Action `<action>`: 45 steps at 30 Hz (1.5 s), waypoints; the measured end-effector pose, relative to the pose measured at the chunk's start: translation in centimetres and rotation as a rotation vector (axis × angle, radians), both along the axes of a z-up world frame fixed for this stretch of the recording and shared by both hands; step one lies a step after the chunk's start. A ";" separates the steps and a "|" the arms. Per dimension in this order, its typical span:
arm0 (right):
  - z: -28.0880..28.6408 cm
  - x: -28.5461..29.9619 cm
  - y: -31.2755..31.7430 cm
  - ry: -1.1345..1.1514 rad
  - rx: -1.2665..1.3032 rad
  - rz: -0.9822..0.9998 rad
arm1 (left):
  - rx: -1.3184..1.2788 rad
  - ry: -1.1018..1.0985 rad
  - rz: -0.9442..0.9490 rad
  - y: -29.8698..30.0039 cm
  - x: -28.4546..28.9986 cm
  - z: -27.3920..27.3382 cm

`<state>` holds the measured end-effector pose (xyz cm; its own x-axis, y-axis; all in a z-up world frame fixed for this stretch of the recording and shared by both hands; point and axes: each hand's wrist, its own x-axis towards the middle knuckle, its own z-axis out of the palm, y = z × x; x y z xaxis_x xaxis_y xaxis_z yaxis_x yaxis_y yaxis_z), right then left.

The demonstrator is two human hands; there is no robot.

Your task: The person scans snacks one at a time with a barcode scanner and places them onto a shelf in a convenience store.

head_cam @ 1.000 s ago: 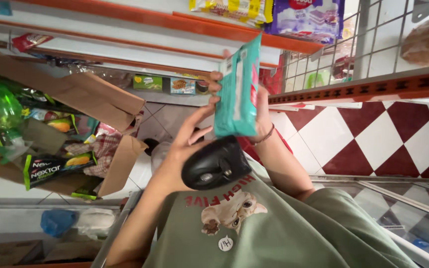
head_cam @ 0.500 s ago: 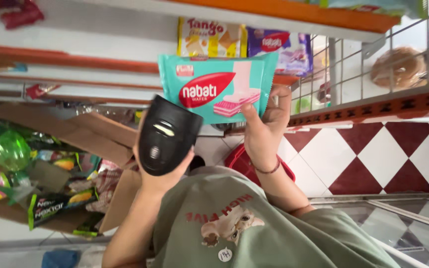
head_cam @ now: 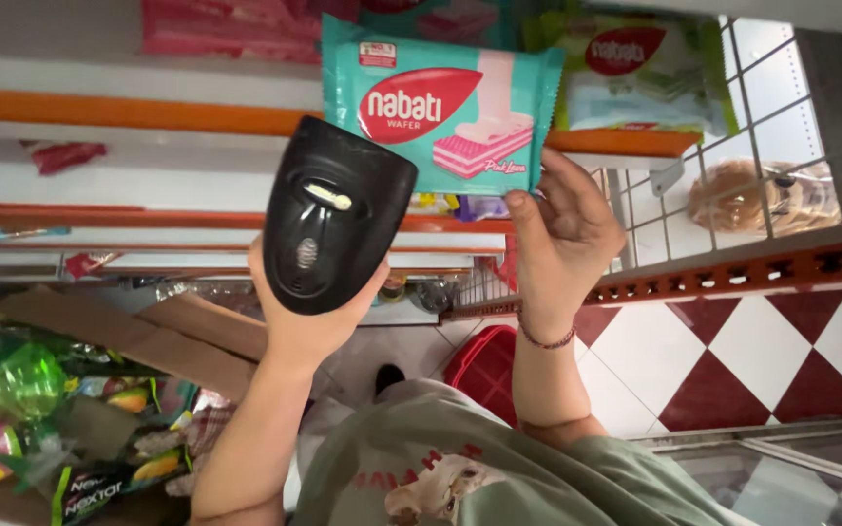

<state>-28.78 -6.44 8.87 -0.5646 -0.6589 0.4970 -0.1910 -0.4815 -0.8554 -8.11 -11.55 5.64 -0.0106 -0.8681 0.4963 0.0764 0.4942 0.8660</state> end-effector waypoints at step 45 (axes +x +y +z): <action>2.7 -1.5 -2.9 0.575 0.209 -0.400 | -0.442 -0.477 0.078 -3.8 -3.4 3.7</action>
